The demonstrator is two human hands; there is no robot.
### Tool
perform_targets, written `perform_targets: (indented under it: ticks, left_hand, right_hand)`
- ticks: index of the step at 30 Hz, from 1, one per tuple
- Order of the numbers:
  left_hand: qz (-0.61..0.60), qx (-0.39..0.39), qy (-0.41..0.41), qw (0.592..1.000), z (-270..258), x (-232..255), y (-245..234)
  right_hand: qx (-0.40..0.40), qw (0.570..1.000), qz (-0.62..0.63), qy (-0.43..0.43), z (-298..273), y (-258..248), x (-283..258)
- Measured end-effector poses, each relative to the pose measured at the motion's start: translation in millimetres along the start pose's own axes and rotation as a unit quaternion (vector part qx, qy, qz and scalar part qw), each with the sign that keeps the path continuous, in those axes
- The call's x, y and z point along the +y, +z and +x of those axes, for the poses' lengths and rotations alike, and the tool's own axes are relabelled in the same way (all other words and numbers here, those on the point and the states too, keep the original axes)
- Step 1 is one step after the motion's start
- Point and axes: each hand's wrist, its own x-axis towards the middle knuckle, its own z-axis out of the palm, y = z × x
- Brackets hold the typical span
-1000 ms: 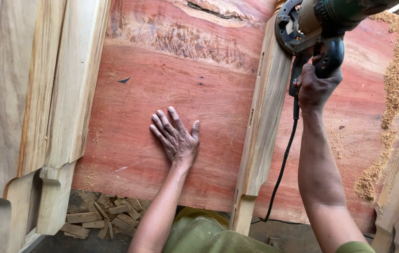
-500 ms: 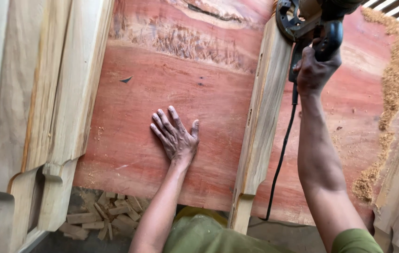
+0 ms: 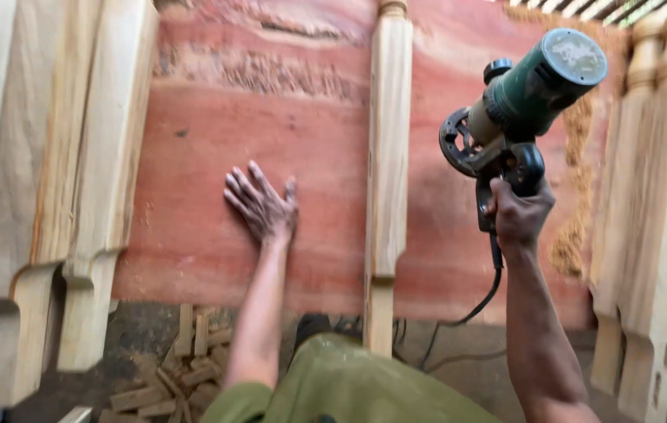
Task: The person uses a handheld router to carve a decorative profile along the edge of a wooden piece. They then switch to an angle grinder to smooth the carved surface. The person handles the wooden piece and the tools throughout the process.
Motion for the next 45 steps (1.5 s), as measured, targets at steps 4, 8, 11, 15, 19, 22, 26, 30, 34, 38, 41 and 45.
perform_targets:
  ticks: [4,8,11,15,19,22,26,30,34,38,41,45]
  left_hand:
    - [-0.064,-0.001,-0.004,0.998,-44.2,1.3,4.0]
    - [-0.057,0.107,0.016,0.993,-168.6,61.6,-25.4]
    - [-0.103,-0.115,-0.035,0.987,-235.2,108.8,-114.2]
    - [-0.125,-0.309,-0.072,0.94,-276.6,111.9,-84.3]
    - [-0.223,-0.309,-0.039,0.924,-251.5,96.8,-145.6]
    - [-0.432,-0.365,-0.153,0.81,-247.0,65.5,-144.8]
    - [-0.518,-0.401,-0.211,0.726,-249.2,62.0,-162.5]
    - [-0.556,-0.405,-0.39,0.612,-286.4,52.9,-119.6]
    - [-0.575,-0.423,-0.366,0.598,-268.6,90.7,-151.4]
    - [-0.633,-0.419,-0.39,0.522,-286.5,69.7,-117.6]
    - [-0.631,-0.419,-0.421,0.499,-279.3,68.3,-134.3]
    - [-0.571,-0.455,-0.363,0.579,-256.3,65.0,-168.5]
  right_hand:
    - [-0.002,0.998,-0.035,0.047,-95.5,-79.8,-29.8]
    - [0.02,0.993,-0.058,0.102,-155.4,-135.8,-43.7]
    - [0.035,0.99,-0.062,0.119,-186.1,-168.2,-41.1]
    - [0.047,0.989,-0.058,0.125,-209.0,-194.1,-36.8]
    - [0.057,0.99,-0.045,0.124,-223.0,-212.5,-19.2]
    - [0.053,0.988,-0.04,0.136,-229.9,-220.8,-5.7]
    - [0.037,0.987,-0.062,0.145,-228.0,-228.1,0.0]
    - [0.032,0.983,-0.043,0.175,-224.9,-221.9,-24.2]
    - [0.049,0.978,-0.05,0.197,-229.0,-225.2,-2.3]
    - [0.056,0.975,-0.025,0.216,-228.2,-224.9,0.1]
    - [0.028,0.966,-0.056,0.252,-225.7,-226.3,-10.5]
    - [0.012,0.954,-0.05,0.295,-218.8,-224.1,-14.4]
